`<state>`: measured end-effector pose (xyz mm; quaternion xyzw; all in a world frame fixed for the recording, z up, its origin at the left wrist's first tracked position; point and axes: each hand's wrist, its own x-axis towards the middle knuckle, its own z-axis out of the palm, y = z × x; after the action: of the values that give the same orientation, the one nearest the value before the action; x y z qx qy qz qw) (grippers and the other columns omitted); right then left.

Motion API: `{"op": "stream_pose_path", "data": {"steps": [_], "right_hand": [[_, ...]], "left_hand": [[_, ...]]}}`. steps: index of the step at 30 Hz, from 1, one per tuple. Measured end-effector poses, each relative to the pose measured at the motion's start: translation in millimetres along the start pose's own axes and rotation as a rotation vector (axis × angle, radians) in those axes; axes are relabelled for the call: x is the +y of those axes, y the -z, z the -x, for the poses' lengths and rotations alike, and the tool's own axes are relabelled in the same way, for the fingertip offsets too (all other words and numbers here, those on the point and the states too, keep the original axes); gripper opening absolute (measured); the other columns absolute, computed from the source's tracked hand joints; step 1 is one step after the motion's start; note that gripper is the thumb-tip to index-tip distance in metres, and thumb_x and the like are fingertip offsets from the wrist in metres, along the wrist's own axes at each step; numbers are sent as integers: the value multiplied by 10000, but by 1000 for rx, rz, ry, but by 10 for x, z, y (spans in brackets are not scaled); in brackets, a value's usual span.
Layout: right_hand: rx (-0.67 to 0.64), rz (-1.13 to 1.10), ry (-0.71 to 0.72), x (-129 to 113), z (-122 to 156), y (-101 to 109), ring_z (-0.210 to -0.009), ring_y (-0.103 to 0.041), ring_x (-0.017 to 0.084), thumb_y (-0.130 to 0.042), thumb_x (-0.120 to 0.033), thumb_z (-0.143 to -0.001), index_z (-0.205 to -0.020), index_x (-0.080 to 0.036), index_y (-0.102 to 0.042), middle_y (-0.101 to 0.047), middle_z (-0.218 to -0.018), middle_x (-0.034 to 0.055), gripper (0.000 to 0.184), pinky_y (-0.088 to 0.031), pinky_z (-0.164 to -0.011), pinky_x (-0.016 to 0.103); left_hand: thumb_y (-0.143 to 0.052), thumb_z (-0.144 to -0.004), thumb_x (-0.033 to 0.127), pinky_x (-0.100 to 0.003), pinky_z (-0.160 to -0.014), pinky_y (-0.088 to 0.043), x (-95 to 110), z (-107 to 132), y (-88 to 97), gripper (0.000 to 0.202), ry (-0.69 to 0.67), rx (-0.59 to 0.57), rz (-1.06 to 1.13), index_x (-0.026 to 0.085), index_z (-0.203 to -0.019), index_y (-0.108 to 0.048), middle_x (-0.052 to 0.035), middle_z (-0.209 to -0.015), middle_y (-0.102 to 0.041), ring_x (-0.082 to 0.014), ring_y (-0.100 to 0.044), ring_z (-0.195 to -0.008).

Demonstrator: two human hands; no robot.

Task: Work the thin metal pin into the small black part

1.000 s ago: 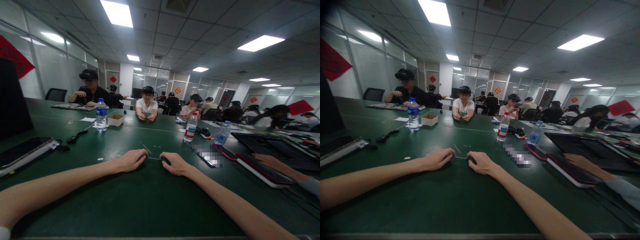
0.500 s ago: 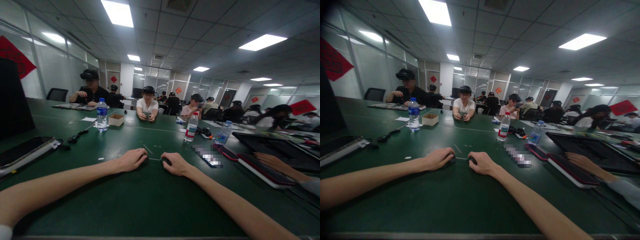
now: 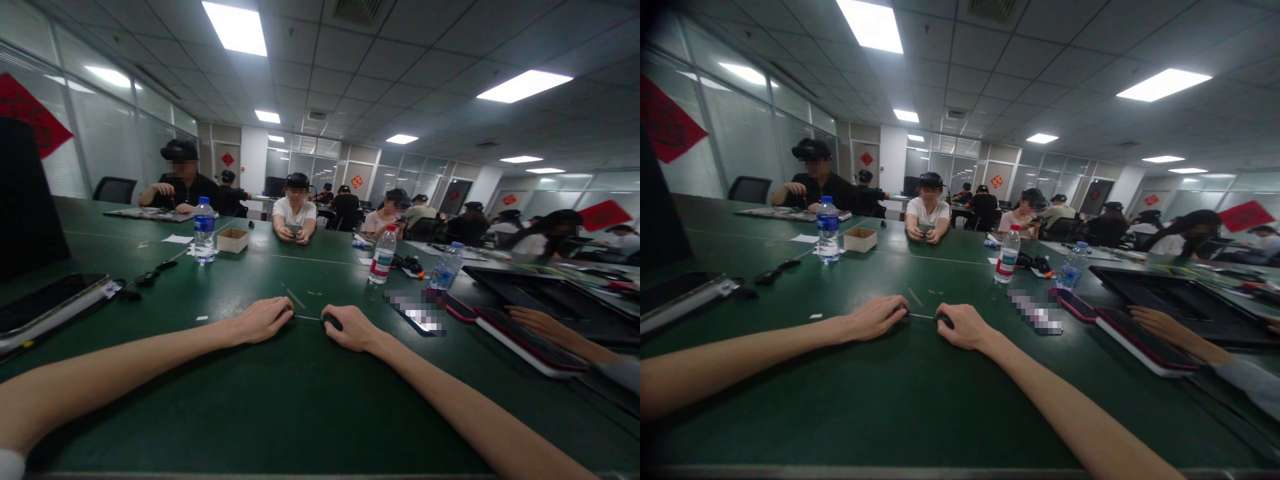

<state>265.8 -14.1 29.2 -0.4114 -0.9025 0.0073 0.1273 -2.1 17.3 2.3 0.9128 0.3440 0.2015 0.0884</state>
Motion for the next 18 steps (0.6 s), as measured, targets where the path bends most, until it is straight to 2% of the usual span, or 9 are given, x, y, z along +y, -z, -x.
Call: {"op": "stream_pose_path", "data": {"steps": [10,18], "right_hand": [[-17,-6,0,13,1,-3,-731,-592,154,-492,-291,-883,-1013,-162,-616,-658,-862,50,221,-428,-699,267],[1,7,3,25,3,-25,-740,-593,156,-496,-282,-878,-1020,-158,-617,-662,-875,52,224,-428,-703,265]], "left_hand": [[-407,-937,448,-327,-823,-468,-10,0,14,337,-44,-30,51,207,-1146,-515,-68,-1095,-611,-203,-592,-954],[-495,-886,458,-316,-777,-471,13,18,49,396,-58,-64,45,205,-1190,-499,-71,-1071,-610,-204,-598,-894]]}}
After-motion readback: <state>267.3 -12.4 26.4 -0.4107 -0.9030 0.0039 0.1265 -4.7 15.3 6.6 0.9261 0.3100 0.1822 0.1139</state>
